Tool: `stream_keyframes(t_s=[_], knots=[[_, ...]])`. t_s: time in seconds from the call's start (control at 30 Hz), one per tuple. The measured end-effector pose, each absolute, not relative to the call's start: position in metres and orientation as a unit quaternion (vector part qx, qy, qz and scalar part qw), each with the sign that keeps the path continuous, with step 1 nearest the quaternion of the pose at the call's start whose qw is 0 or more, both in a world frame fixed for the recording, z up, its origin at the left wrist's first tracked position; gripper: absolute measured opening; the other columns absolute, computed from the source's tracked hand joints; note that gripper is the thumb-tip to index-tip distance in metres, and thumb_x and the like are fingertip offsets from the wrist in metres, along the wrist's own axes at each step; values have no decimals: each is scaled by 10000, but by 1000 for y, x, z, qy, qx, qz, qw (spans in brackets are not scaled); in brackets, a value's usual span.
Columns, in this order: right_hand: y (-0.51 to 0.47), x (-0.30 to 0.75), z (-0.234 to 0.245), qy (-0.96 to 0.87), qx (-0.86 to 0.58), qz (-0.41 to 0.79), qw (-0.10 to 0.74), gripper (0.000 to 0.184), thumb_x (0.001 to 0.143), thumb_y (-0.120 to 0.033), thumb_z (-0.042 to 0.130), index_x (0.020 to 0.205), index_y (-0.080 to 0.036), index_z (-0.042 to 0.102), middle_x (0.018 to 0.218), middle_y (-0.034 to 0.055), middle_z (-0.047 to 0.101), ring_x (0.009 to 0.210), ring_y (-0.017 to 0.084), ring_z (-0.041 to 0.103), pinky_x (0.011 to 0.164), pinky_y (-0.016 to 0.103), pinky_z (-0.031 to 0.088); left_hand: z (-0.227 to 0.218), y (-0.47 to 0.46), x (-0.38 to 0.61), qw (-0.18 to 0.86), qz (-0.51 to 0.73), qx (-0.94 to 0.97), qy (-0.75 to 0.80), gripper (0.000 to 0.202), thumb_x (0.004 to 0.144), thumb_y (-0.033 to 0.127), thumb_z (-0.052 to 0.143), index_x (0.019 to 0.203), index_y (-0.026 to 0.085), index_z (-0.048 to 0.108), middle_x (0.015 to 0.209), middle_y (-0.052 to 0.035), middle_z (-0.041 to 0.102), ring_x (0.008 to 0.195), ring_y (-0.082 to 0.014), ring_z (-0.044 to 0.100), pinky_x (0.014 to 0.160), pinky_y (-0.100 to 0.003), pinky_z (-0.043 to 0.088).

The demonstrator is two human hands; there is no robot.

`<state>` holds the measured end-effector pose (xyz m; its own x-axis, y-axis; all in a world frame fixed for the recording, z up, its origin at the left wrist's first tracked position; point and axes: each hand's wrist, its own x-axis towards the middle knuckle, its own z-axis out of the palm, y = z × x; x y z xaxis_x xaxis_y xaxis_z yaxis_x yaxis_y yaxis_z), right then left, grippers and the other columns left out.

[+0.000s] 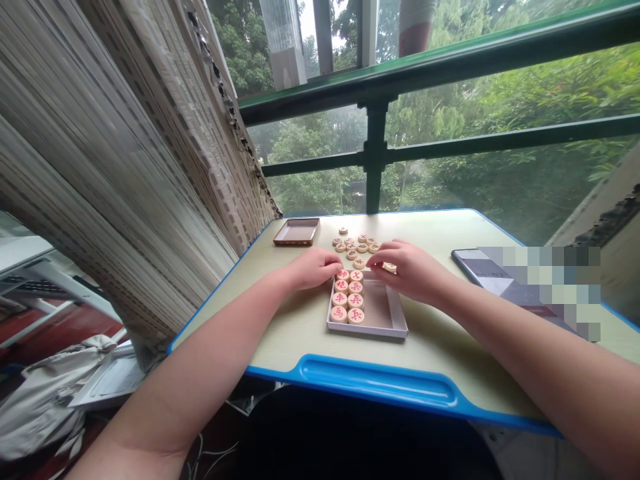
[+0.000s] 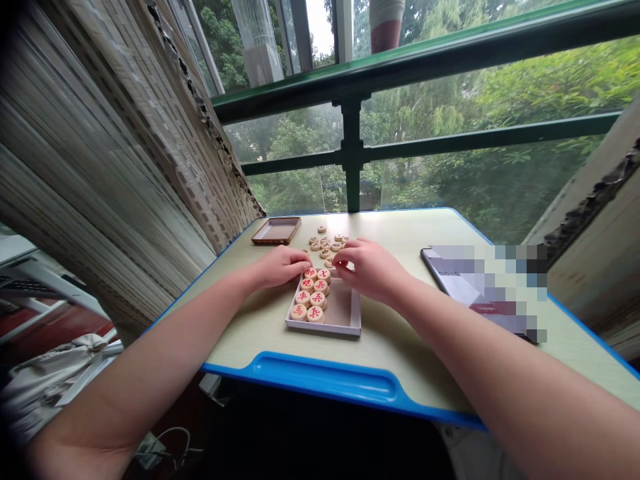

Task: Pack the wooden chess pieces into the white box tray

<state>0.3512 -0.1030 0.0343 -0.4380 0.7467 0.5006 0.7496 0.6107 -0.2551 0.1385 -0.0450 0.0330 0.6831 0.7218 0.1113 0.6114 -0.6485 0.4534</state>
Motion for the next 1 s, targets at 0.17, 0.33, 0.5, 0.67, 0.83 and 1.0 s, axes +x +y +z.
stream_keyframes(t_s=[0.17, 0.33, 0.5, 0.67, 0.83, 1.0], knots=[[-119, 340, 44, -886, -361, 93, 278, 117, 764, -218, 613, 807, -197, 720, 769, 51, 631, 722, 155, 560, 676, 275, 441, 33, -46, 139, 194, 142, 897, 372, 240, 793, 257, 441, 727, 137, 638, 684, -5, 627, 639, -122, 518, 579, -221, 364], [-133, 328, 49, -915, -300, 164, 214, 117, 765, -233, 627, 799, -201, 734, 775, 46, 630, 698, 132, 553, 667, 251, 434, 33, -45, 139, 196, 140, 898, 370, 250, 788, 261, 430, 731, 137, 638, 685, -8, 622, 640, -121, 514, 580, -220, 366], [-131, 329, 47, -919, -297, 183, 185, 139, 783, -239, 610, 834, -206, 735, 794, 49, 636, 731, 141, 553, 689, 253, 429, 34, -46, 139, 187, 139, 900, 370, 250, 785, 270, 435, 715, 137, 634, 681, -6, 621, 631, -120, 506, 570, -224, 357], [-130, 331, 50, -905, -329, 195, 188, 160, 788, -288, 606, 853, -194, 719, 773, 40, 629, 716, 140, 552, 666, 253, 420, 35, -47, 139, 185, 135, 901, 369, 250, 784, 258, 428, 707, 136, 632, 668, -5, 615, 622, -119, 499, 563, -226, 353], [-121, 337, 46, -873, -419, 119, 220, 227, 837, -312, 525, 822, -179, 709, 746, 56, 625, 739, 171, 554, 678, 287, 418, 33, -45, 139, 185, 141, 901, 367, 243, 783, 253, 436, 712, 135, 636, 679, -10, 625, 630, -124, 512, 574, -229, 362], [-106, 348, 34, -836, -502, -6, 222, 241, 819, -331, 534, 922, -188, 698, 968, 106, 641, 905, 237, 543, 801, 368, 424, 32, -44, 139, 194, 141, 898, 368, 252, 787, 261, 425, 724, 139, 636, 678, -6, 619, 640, -126, 509, 588, -230, 365]])
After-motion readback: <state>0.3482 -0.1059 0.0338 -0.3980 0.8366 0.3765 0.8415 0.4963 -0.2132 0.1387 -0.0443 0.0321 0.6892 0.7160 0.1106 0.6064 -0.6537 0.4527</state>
